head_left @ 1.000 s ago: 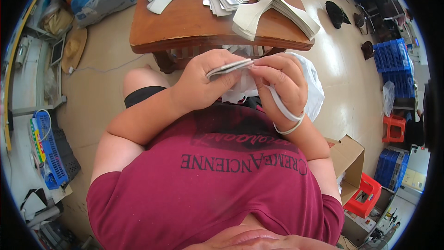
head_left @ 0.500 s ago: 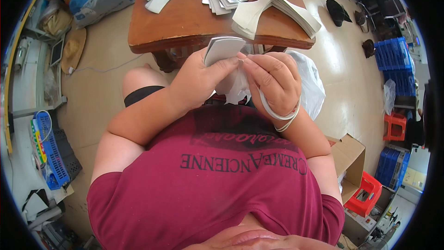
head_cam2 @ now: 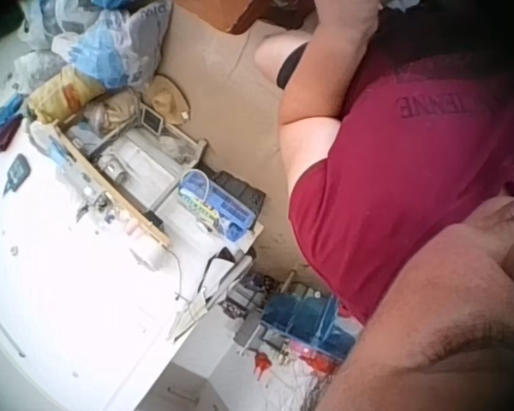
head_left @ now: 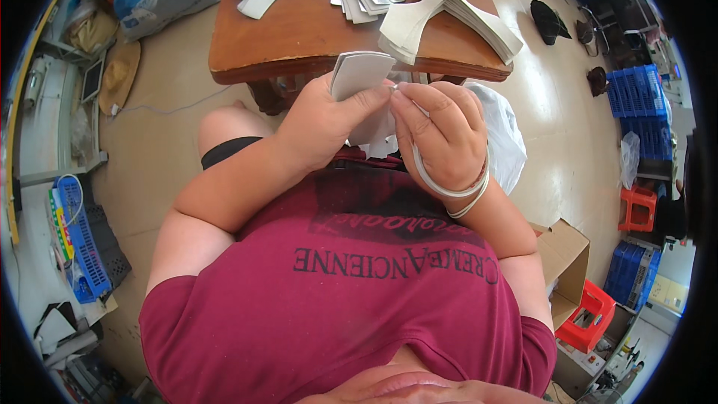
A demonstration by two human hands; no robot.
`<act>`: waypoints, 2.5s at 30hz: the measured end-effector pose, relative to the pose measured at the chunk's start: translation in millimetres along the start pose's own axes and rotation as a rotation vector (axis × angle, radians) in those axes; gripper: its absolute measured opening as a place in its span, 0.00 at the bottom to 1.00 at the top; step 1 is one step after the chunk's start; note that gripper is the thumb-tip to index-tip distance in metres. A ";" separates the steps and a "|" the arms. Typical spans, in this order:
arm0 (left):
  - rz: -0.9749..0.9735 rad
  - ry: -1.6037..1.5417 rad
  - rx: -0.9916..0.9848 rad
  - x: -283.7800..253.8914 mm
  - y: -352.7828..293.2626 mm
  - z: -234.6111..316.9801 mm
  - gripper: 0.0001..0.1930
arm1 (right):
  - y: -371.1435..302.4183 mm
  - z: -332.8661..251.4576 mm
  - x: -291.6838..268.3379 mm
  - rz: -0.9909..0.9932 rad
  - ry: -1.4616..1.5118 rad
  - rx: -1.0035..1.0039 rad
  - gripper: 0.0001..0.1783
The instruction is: The person is manually separating and stacking individual shoe component pieces from larger sheets of white material.
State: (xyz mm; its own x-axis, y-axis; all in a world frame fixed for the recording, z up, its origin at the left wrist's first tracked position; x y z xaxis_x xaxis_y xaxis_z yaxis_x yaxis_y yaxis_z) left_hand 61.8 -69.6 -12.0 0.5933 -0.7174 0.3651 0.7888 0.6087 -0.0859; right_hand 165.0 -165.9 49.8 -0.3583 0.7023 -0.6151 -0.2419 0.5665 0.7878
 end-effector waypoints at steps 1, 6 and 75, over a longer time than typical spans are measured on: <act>-0.012 0.015 0.017 -0.4 -0.1 2.1 0.14 | -0.3 -1.3 -0.7 0.002 -0.018 0.001 0.17; -0.066 0.151 0.021 4.7 -3.5 8.6 0.14 | 0.1 -5.3 -8.9 0.053 -0.108 0.046 0.16; 0.031 0.546 -0.059 -89.4 19.4 38.9 0.11 | -39.5 51.7 -95.3 0.409 1.180 1.035 0.19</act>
State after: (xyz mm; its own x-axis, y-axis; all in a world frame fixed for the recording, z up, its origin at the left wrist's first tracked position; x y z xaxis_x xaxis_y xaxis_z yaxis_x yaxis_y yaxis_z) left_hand 17.8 19.5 -10.2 0.6015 -0.7803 -0.1711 0.7676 0.6239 -0.1467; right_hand 255.4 -232.9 75.6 -0.8168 0.4430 0.3696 0.5414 0.8100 0.2255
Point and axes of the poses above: each hand's wrist, its own y-axis towards the middle knuckle, its own x-axis out of the palm, z = x × y, the point moved 5 cm from there along y, towards the middle knuckle, and after that the axes turned 4 degrees about y, right-handed, at the moved point
